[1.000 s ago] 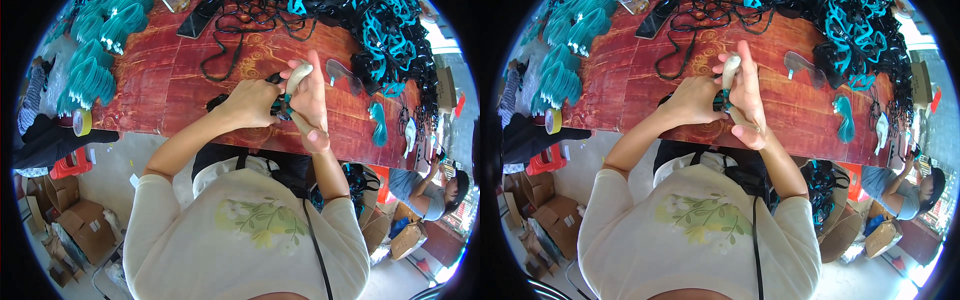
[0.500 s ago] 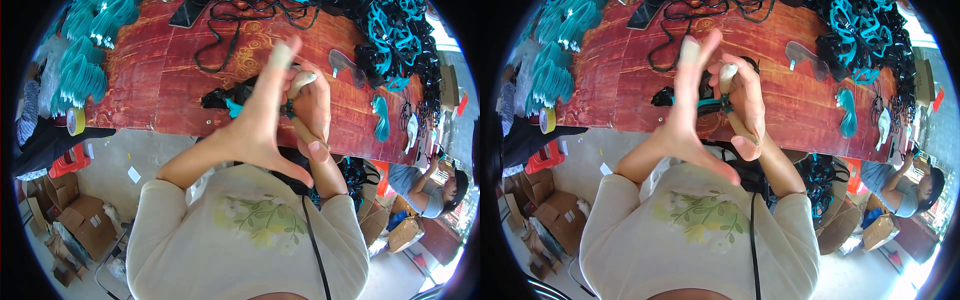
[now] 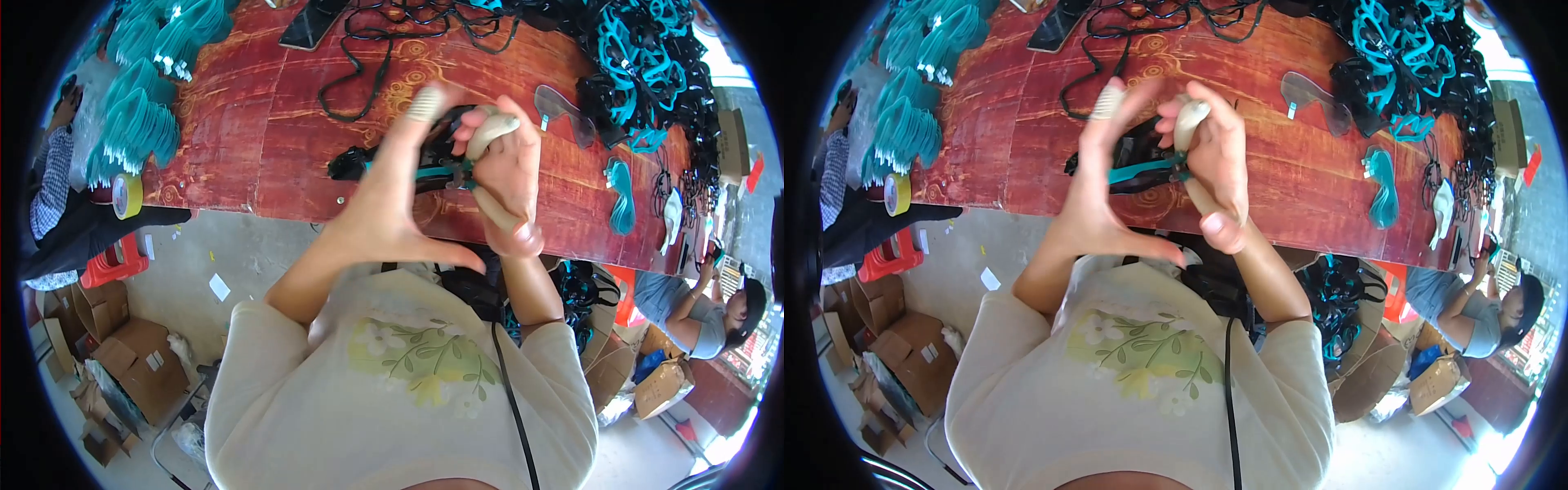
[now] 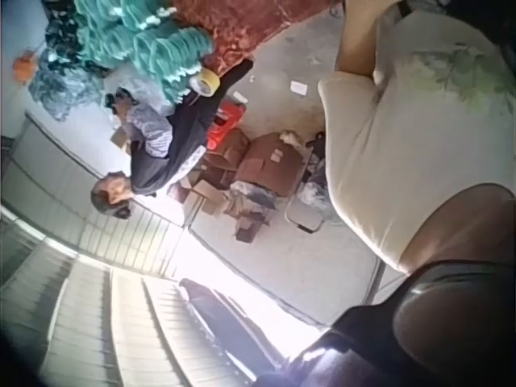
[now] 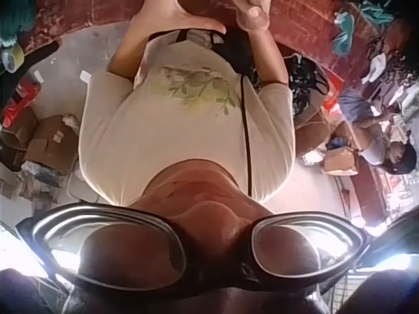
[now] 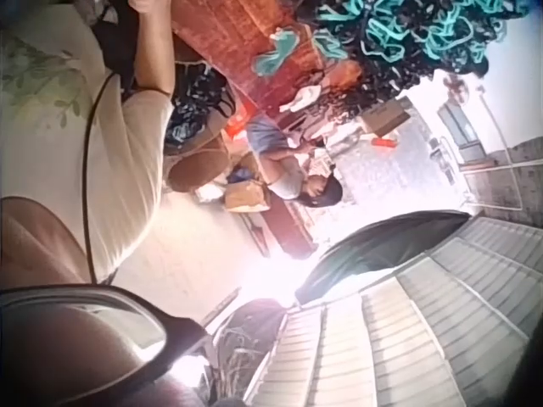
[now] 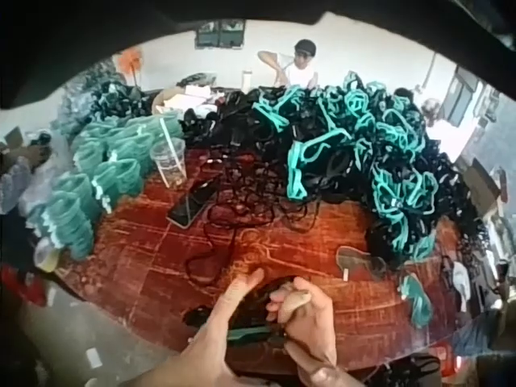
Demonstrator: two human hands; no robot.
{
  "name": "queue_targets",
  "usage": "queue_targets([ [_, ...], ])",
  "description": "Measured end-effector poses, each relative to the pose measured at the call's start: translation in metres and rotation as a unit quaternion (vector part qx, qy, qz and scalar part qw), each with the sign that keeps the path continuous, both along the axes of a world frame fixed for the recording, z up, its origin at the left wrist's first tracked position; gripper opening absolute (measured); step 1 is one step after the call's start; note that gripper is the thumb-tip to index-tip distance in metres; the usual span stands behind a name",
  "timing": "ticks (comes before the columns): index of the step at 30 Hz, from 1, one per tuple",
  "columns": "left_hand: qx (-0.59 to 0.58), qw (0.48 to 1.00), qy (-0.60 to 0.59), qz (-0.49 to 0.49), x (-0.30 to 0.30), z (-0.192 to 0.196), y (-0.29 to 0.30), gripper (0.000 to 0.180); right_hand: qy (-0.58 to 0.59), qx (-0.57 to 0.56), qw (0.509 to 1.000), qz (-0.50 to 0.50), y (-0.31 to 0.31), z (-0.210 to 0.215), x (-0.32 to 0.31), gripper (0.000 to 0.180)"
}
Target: Assembling and inspecting diving masks at a workbench using pliers.
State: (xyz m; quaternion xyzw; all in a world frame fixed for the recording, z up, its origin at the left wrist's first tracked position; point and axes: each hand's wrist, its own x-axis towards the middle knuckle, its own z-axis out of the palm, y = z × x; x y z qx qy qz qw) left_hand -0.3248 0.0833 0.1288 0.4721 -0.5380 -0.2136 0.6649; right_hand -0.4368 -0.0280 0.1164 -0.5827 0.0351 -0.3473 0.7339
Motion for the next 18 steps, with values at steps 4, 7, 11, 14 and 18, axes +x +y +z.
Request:
queue_targets([
  [4, 0.134, 0.954, -0.243, 0.112, 0.032, -0.049, 0.017, 0.067, -0.044, 0.072, 0.994, -0.07, -0.013, 0.013, -0.001, 0.11],
  [7, 0.157, 0.98, -0.071, 0.094, 0.03, -0.073, 0.016, 0.056, -0.247, 0.123, 0.959, -0.061, -0.025, 0.027, -0.011, 0.091],
  [11, 0.16, 0.984, -0.029, 0.069, 0.039, -0.072, 0.007, 0.049, -0.143, -0.144, 0.955, -0.218, -0.052, 0.046, -0.059, 0.075],
  [14, 0.16, 0.985, -0.02, 0.055, 0.043, -0.069, 0.004, 0.044, 0.177, -0.453, 0.831, -0.269, -0.065, 0.02, -0.087, 0.059],
  [18, 0.148, 0.987, 0.052, 0.026, 0.046, -0.071, -0.003, 0.04, 0.381, -0.456, 0.777, -0.207, -0.058, -0.033, -0.106, 0.062],
])
